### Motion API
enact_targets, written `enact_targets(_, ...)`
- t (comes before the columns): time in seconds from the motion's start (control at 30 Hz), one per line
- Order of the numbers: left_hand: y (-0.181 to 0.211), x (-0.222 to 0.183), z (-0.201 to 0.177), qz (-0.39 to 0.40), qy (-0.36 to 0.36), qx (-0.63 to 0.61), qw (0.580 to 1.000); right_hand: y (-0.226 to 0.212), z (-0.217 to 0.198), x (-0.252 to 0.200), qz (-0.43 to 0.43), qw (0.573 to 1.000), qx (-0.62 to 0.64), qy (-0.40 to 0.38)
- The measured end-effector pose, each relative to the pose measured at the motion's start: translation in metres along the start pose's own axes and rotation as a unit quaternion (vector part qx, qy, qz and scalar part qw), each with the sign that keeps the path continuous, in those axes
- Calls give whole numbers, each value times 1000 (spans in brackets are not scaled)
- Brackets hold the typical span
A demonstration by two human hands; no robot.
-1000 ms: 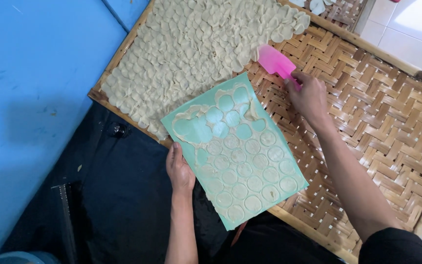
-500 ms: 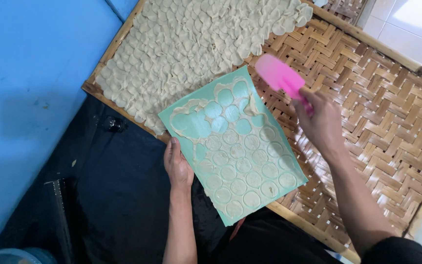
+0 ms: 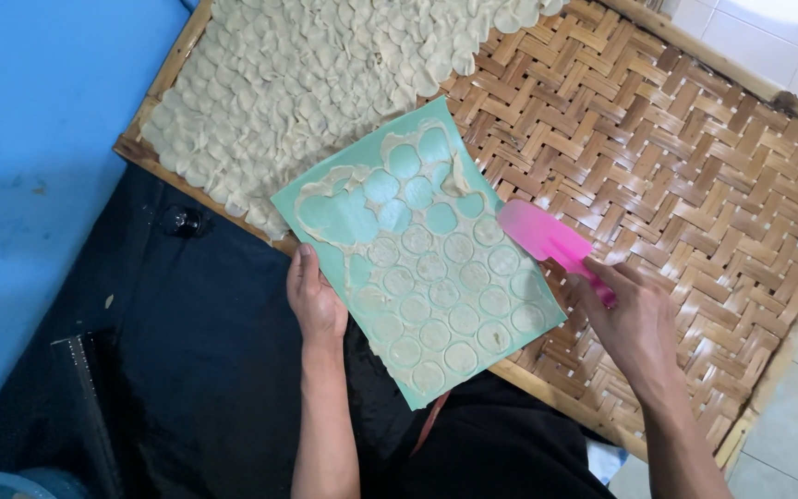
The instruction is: The person uses a spatula to spread dough or paste over a stencil, forming circular disks for crackers.
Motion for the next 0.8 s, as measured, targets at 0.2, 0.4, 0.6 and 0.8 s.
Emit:
enact_targets(0.2,1,-1,1,-1,-1,11,1000,5,-7,-3,19,999,-27,-26)
enact_targets(0.4,-1,0,-1,9,-4,19,1000,6,-7,-1,-34,999,19,-6)
enact_targets(0.6,0,0,1,8,-4,15,1000,-3,-10,8,-16,998,17,-58)
enact_targets(0.8,2,-3,6,1,6,8,1000,10,4,13,-24,996,32,-81)
Point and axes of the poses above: each hand's wrist, its own x-axis towards the middle knuckle, its own z-axis out of the palm, y = z × x, the point moved 5 cm from there along x, towards the middle knuckle, and after that the axes turned 15 degrees about -z, right-handed, at the moved point
